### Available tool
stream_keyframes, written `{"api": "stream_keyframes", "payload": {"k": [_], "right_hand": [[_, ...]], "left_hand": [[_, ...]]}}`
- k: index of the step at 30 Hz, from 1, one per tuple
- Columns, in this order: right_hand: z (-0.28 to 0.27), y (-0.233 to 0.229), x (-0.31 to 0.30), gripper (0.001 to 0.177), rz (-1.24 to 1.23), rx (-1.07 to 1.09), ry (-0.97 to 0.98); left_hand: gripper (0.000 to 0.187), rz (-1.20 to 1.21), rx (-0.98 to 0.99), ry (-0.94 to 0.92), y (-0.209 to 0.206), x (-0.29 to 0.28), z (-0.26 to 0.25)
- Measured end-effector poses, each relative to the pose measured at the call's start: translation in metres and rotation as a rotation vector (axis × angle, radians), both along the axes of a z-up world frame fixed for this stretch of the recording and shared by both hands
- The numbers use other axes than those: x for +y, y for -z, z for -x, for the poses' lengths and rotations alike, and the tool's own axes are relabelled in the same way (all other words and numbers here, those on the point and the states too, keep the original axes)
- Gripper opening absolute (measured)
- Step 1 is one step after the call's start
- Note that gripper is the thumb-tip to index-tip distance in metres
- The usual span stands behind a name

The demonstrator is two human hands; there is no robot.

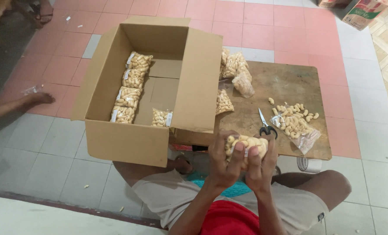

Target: Packing small plastic bags of cashew nuts into a cardboard box on a production floor.

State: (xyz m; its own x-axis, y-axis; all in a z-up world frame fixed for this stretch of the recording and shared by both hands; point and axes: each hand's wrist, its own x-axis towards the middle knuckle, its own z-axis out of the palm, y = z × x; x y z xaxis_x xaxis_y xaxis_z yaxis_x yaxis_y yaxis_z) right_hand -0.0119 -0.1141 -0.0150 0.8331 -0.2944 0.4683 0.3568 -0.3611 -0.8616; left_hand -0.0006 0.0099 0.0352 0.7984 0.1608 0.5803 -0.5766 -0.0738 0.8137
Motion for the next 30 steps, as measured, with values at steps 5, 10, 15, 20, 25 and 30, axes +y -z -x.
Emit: {"api": "stream_keyframes", "payload": {"k": [5, 10, 15, 20, 25, 30], "right_hand": [[0.001, 0.004, 0.006, 0.048, 0.014, -0.009, 0.022], [0.000, 0.007, 0.014, 0.057, -0.069, 0.017, 0.000], [0.000, 0.013, 0.016, 0.072, -0.195, 0.073, -0.028], [0.004, 0.003, 0.012, 0.074, -0.073, 0.089, -0.018], [0.002, 0.002, 0.013, 0.058, -0.017, 0.074, 0.007], [0.001, 0.015, 0.002, 0.046, 0.113, 0.012, 0.076]], "left_hand": [[0.036, -0.001, 0.007, 0.039, 0.004, 0.002, 0.001], [0.039, 0.039, 0.016, 0.043, 0.012, 0.000, 0.001], [0.055, -0.024, 0.010, -0.052, 0.012, -0.006, 0.002], [0.054, 0.064, 0.018, 0.029, 0.032, -0.001, -0.005], [0.039, 0.056, 0.014, 0.024, 0.024, 0.002, -0.010], [0.035, -0.018, 0.031, 0.037, 0.019, -0.001, -0.007]]}}
